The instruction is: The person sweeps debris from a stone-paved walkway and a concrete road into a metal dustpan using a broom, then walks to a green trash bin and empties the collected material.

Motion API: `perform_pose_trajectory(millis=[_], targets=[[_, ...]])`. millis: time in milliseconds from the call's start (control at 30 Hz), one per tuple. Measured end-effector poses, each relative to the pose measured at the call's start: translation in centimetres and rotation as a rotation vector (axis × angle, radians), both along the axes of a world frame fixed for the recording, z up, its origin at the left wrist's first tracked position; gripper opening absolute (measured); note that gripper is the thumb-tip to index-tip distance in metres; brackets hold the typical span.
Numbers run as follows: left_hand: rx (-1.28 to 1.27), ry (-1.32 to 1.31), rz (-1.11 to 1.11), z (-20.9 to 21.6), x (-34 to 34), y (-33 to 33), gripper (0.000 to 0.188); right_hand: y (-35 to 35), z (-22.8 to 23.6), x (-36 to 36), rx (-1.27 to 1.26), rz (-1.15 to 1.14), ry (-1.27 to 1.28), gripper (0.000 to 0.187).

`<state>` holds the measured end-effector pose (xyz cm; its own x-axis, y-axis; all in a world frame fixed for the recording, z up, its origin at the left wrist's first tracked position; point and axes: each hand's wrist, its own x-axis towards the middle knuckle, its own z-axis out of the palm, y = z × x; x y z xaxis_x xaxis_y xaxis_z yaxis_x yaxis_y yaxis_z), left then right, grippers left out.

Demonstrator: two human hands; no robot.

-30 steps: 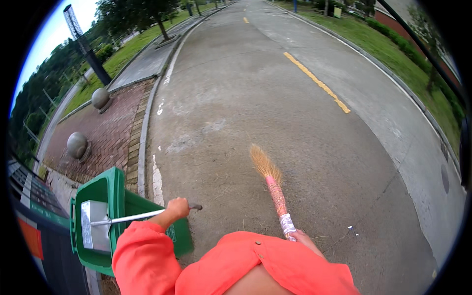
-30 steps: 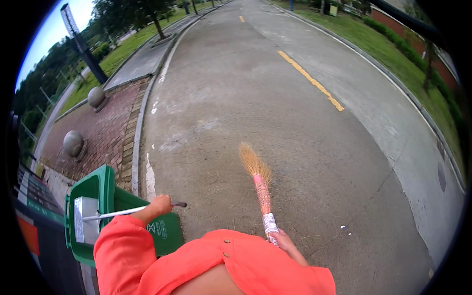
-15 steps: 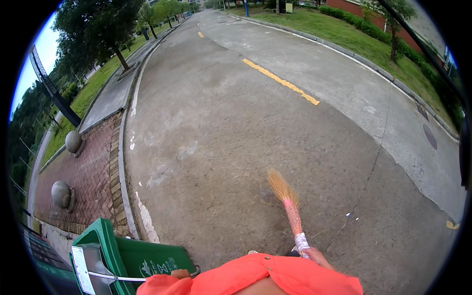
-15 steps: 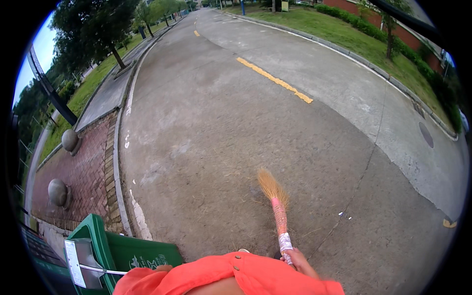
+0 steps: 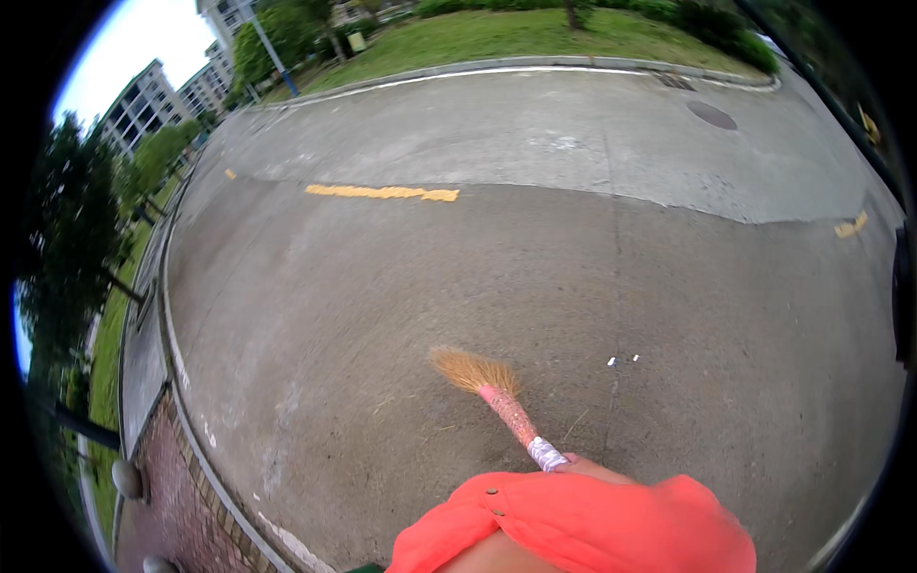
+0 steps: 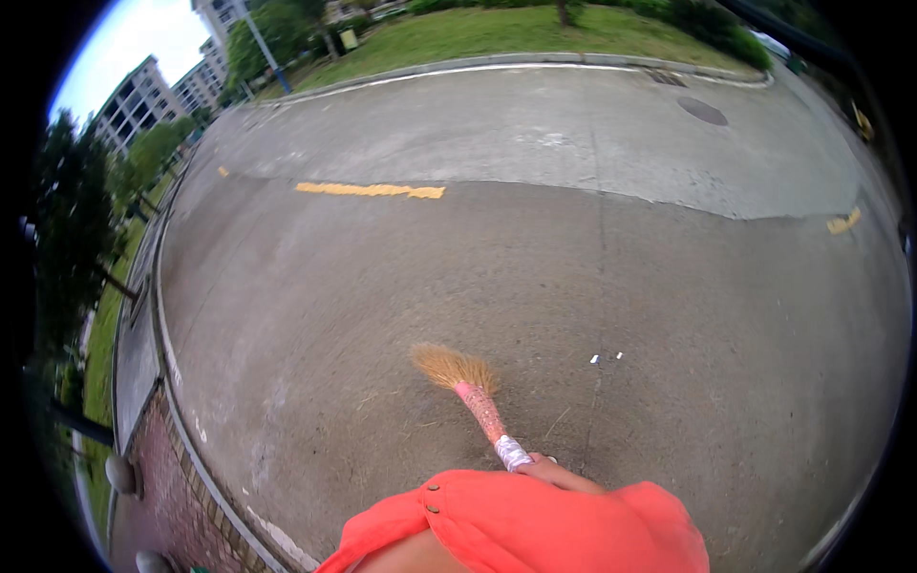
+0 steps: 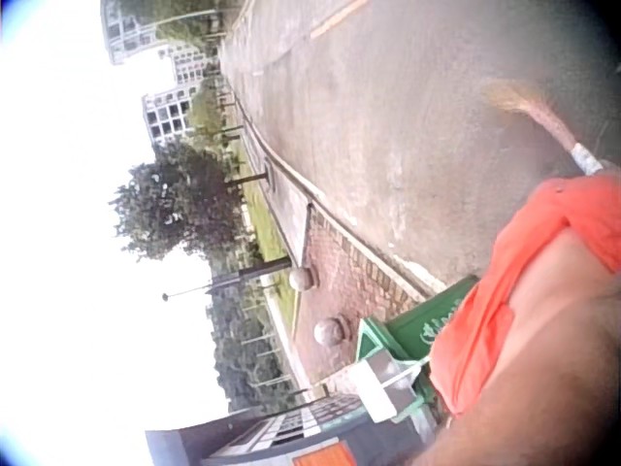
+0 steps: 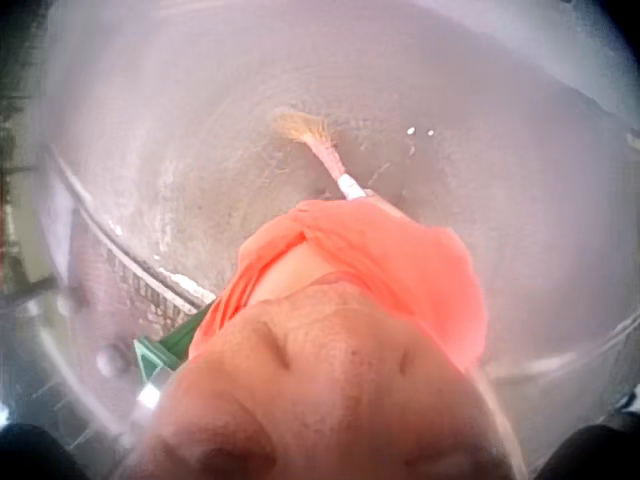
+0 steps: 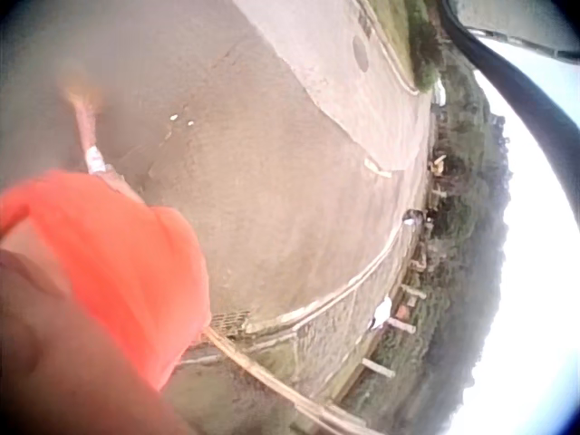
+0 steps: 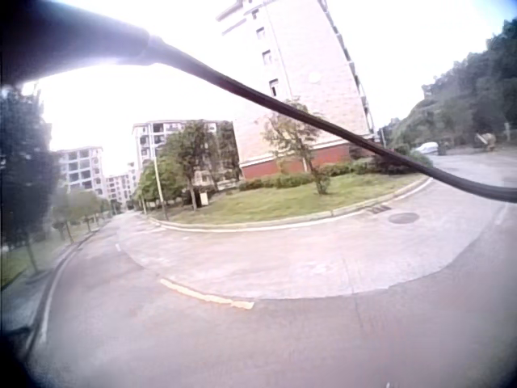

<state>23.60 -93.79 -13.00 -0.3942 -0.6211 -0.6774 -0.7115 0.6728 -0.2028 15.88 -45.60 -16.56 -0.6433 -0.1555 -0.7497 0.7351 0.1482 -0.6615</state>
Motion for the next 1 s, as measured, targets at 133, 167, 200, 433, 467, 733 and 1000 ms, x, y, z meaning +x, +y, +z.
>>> perform_pose_trajectory(millis=[133, 167, 200, 433, 467, 733, 1000], targets=[[-0.109, 0.144, 0.014, -1.3, -8.0, 8.1, 0.028, 8.6, 9.7, -5.0, -0.048, -0.090, 0.067, 0.044], [-0.126, 0.175, 0.013, -1.8, -10.0, 10.3, 0.028, 10.8, 10.7, -6.0, -0.100, -0.165, 0.061, 0.044], [-0.143, 0.207, 0.015, -1.9, -12.3, 12.3, 0.028, 13.0, 11.1, -7.2, -0.125, -0.183, 0.058, 0.045], [-0.196, 0.392, -0.085, -4.4, -31.8, 28.1, 0.027, 28.6, 6.3, -14.5, -0.302, -0.619, 0.009, 0.049], [-0.205, 0.415, -0.120, -4.3, -35.0, 30.2, 0.027, 31.2, 6.3, -15.6, -0.308, -0.656, 0.031, 0.049], [0.192, 0.803, -0.492, -1.6, -62.5, 62.9, 0.025, 54.0, 12.8, -21.5, -0.179, -1.041, 0.059, 0.038], [0.693, 0.926, -0.687, -2.6, -78.5, 101.4, 0.023, 77.3, 14.2, -22.4, -0.160, -1.406, 0.084, 0.035]])
